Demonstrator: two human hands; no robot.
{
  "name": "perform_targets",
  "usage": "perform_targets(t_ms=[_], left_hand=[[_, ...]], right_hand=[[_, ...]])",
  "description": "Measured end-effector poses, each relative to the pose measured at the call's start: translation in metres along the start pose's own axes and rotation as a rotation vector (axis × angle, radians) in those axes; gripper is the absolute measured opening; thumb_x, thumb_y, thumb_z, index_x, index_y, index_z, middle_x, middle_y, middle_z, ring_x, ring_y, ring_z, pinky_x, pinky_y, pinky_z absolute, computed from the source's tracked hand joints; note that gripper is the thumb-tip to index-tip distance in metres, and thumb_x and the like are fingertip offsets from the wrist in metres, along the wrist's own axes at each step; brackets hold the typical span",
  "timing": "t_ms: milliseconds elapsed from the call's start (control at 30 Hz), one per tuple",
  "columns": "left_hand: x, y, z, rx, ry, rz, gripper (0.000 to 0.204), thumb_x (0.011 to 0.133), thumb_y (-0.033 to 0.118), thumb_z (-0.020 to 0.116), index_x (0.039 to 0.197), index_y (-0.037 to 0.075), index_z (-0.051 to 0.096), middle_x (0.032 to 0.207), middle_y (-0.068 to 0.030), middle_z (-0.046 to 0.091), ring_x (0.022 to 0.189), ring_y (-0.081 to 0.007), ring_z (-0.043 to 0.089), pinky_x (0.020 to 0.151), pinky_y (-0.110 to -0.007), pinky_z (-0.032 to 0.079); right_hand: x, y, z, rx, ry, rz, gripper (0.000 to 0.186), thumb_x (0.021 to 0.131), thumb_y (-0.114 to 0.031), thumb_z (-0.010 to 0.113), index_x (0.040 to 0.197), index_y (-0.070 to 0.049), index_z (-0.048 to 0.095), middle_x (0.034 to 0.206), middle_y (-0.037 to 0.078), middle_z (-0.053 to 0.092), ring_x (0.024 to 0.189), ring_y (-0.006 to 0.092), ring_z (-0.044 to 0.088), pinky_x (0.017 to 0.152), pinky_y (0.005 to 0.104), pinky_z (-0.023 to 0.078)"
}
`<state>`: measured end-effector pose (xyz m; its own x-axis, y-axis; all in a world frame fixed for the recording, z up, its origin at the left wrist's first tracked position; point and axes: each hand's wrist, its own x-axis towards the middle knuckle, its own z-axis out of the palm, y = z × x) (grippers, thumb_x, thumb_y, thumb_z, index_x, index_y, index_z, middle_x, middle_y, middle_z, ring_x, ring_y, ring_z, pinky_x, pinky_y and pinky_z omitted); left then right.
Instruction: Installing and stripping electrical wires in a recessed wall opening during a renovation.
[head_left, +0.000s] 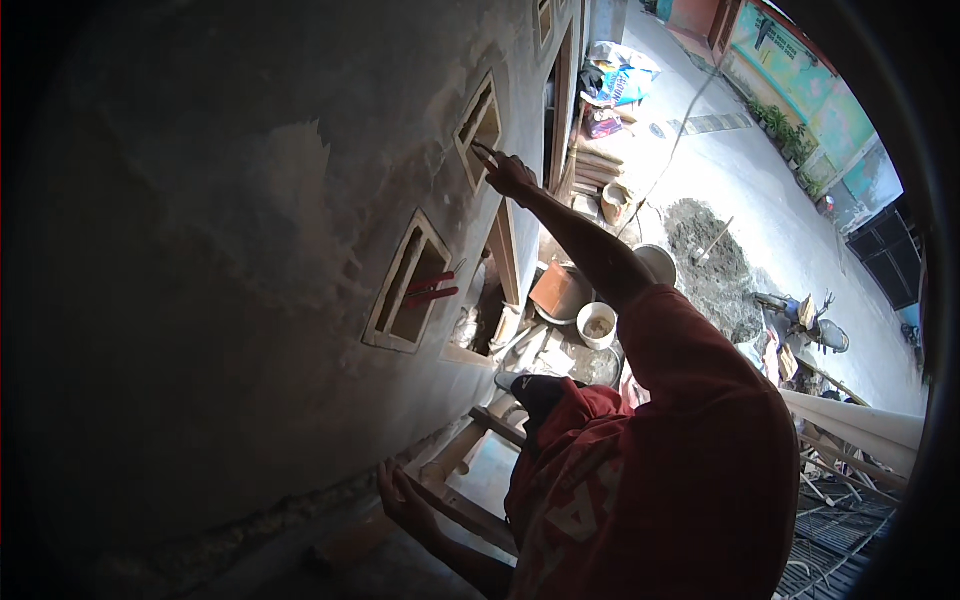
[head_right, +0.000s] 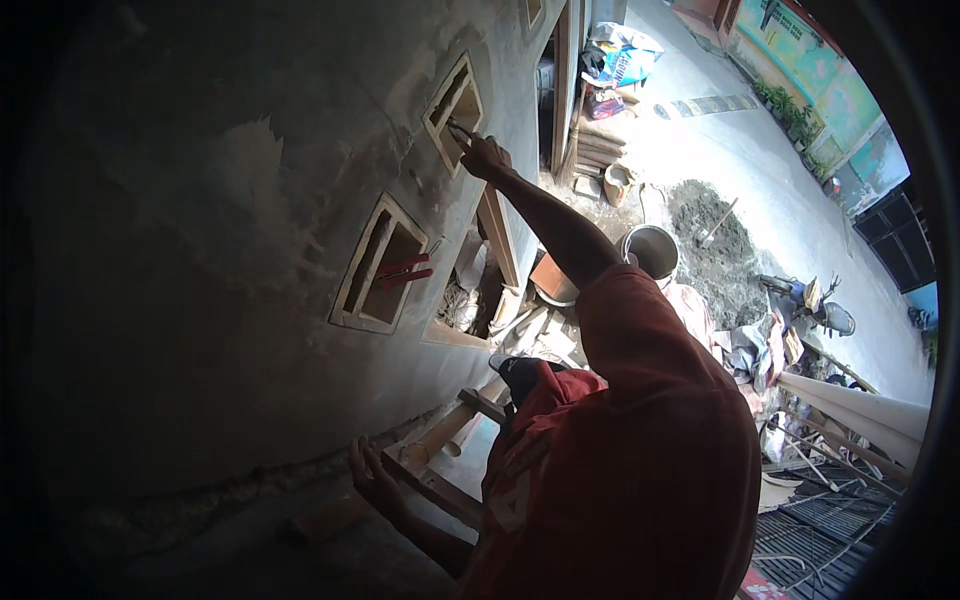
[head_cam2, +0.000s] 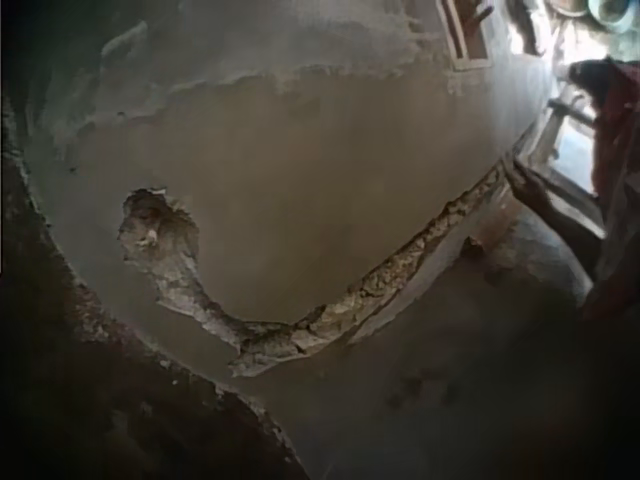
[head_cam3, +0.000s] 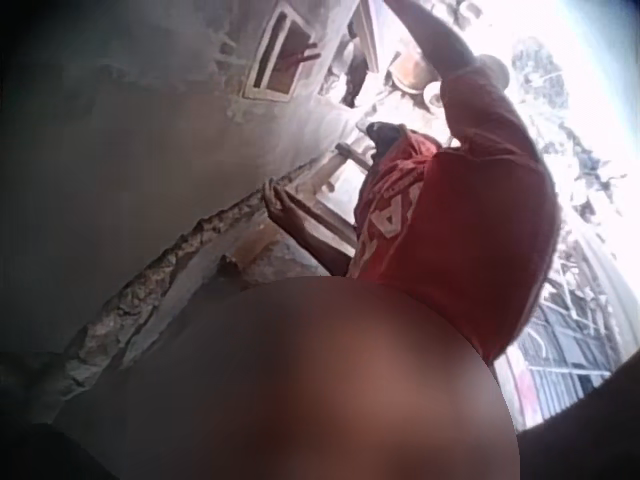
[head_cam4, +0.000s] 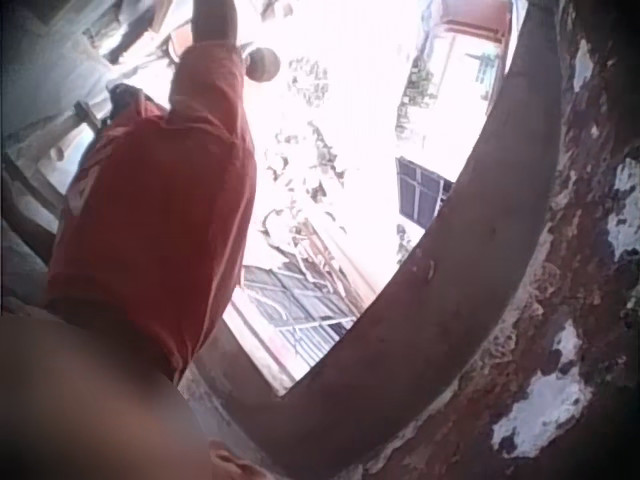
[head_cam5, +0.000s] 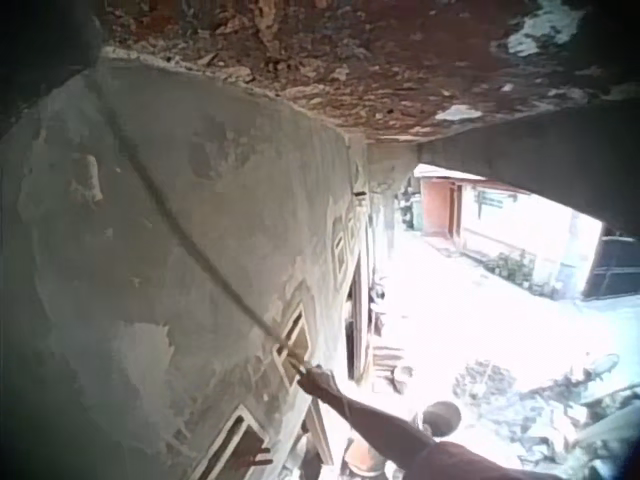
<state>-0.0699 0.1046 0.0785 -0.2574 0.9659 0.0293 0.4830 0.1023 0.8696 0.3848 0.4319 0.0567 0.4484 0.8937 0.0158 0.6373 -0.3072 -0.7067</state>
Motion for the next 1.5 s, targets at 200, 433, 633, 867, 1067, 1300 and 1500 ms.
perform_targets(t_ms=[200,433,633,867,1067,1300,1500], left_hand=[[-0.011,-0.009,0.000,-0.052,-0.048,-0.074,0.041,0.098,0.018,0.047,0.130,-0.007,0.044,0.121,-0.0198,0.059,0.111,-0.0271,0.057,0.096,-0.035,0.045],[-0.009,0.002,0.018,-0.020,-0.136,-0.045,0.043,0.098,0.022,0.048,0.128,-0.008,0.045,0.121,-0.0204,0.059,0.108,-0.0276,0.060,0.093,-0.035,0.047],[-0.007,0.006,0.016,0.047,-0.102,-0.041,0.041,0.097,0.021,0.050,0.125,-0.008,0.049,0.120,-0.0198,0.060,0.107,-0.0265,0.061,0.089,-0.035,0.049],[0.025,0.074,-0.009,0.079,0.092,0.234,0.029,0.091,0.011,0.057,0.117,-0.002,0.058,0.102,-0.0145,0.069,0.091,-0.0234,0.067,0.082,-0.034,0.051],[0.067,0.218,-0.083,0.145,0.752,0.784,0.021,0.084,-0.007,0.060,0.104,0.000,0.062,0.088,-0.0113,0.067,0.076,-0.0199,0.065,0.068,-0.029,0.052],[0.138,0.373,-0.130,0.567,1.047,1.390,0.023,0.082,-0.002,0.067,0.104,0.005,0.066,0.094,-0.0037,0.067,0.087,-0.0181,0.060,0.074,-0.030,0.048],[0.173,0.418,-0.137,0.733,1.089,1.505,0.028,0.077,0.010,0.073,0.105,0.007,0.066,0.093,-0.0022,0.067,0.085,-0.0214,0.059,0.076,-0.036,0.046]], right_hand=[[0.026,-0.015,0.038,-0.053,0.046,0.112,0.046,0.088,-0.042,0.050,0.119,-0.008,0.056,0.116,0.025,0.053,0.104,0.0387,0.058,0.087,0.0466,0.047],[0.059,0.015,0.049,-0.117,0.138,-0.015,0.039,0.087,-0.030,0.049,0.115,-0.003,0.055,0.114,0.027,0.052,0.107,0.0431,0.054,0.086,0.0485,0.048],[0.041,-0.039,0.058,0.119,0.095,0.010,0.037,0.089,-0.027,0.044,0.115,-0.001,0.051,0.119,0.030,0.044,0.105,0.0470,0.053,0.086,0.0507,0.047],[0.029,-0.008,0.032,0.022,0.260,-0.147,0.030,0.091,-0.032,0.038,0.107,-0.010,0.050,0.109,0.028,0.048,0.101,0.0480,0.054,0.083,0.0550,0.043],[0.046,0.003,0.052,-0.183,0.173,-0.005,0.033,0.090,-0.025,0.045,0.120,-0.010,0.049,0.113,0.024,0.049,0.103,0.0419,0.053,0.085,0.0503,0.045],[0.005,0.009,0.026,0.154,0.723,-0.193,0.039,0.089,-0.017,0.057,0.125,-0.004,0.049,0.114,0.020,0.053,0.099,0.0333,0.057,0.081,0.0434,0.047],[-0.101,-0.016,0.017,0.376,0.619,-0.385,0.029,0.088,-0.001,0.054,0.116,-0.005,0.055,0.106,0.012,0.060,0.087,0.0215,0.061,0.073,0.0336,0.048]])
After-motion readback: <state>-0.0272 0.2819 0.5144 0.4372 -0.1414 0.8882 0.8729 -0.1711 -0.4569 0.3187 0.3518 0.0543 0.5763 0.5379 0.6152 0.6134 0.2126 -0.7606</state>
